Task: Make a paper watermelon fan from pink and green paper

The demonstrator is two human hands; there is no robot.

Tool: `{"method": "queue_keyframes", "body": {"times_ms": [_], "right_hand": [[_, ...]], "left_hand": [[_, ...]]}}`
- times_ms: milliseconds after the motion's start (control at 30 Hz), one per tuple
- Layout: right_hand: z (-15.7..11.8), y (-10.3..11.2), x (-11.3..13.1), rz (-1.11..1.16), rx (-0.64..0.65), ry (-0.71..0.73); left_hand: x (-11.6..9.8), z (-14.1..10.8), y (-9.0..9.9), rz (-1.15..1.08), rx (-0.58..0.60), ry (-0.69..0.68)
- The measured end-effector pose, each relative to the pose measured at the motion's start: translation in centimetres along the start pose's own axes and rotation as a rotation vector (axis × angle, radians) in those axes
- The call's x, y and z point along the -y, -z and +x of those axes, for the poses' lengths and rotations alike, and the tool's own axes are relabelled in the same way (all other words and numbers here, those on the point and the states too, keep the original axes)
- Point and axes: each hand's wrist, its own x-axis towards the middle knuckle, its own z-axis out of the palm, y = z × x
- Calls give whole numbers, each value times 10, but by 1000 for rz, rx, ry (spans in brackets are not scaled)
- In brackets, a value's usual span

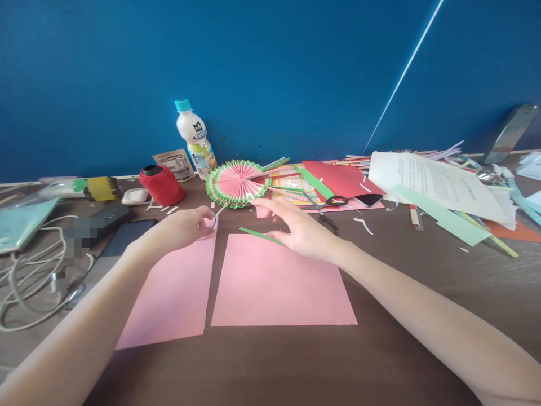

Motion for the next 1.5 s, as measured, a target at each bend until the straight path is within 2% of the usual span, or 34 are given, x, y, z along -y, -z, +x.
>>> {"method": "queue_keyframes", "body": {"times_ms": [133,233,333,433,567,800,867,1033,1200,1367,1500], "right_hand": [[-1,-9,-5,-34,129,-19],[-1,-16,-9,-74,129,-1],[-2,-19,-15,-65,98,-13],[-4,-20,-23,49,92,-52],[-6,-21,-31,205,74,-96],[-10,-17,-33,218,106,-101],[-16,-14,-30,181,91,-91],[-44,-13,-17,-121,105,-57],[-63,-14,-5,-135,125,34],[-58,-7,-14,-81,118,50],[-49,1,-26,-126,108,96]], "left_hand": [[-5,1,-5,-23,-181,-184],[-13,4,-18,-162,-155,-336],[-20,7,-35,-243,-96,-323],[-21,9,-44,-251,-78,-301],[-20,10,-43,-270,-31,-290],[-19,12,-41,-286,-22,-297],[-18,12,-41,-282,-24,-307],[-19,11,-41,-246,-33,-299],[-24,9,-45,-199,-60,-294],[-31,8,-44,-159,-108,-292],[-35,-7,-42,-153,-149,-332]]}}
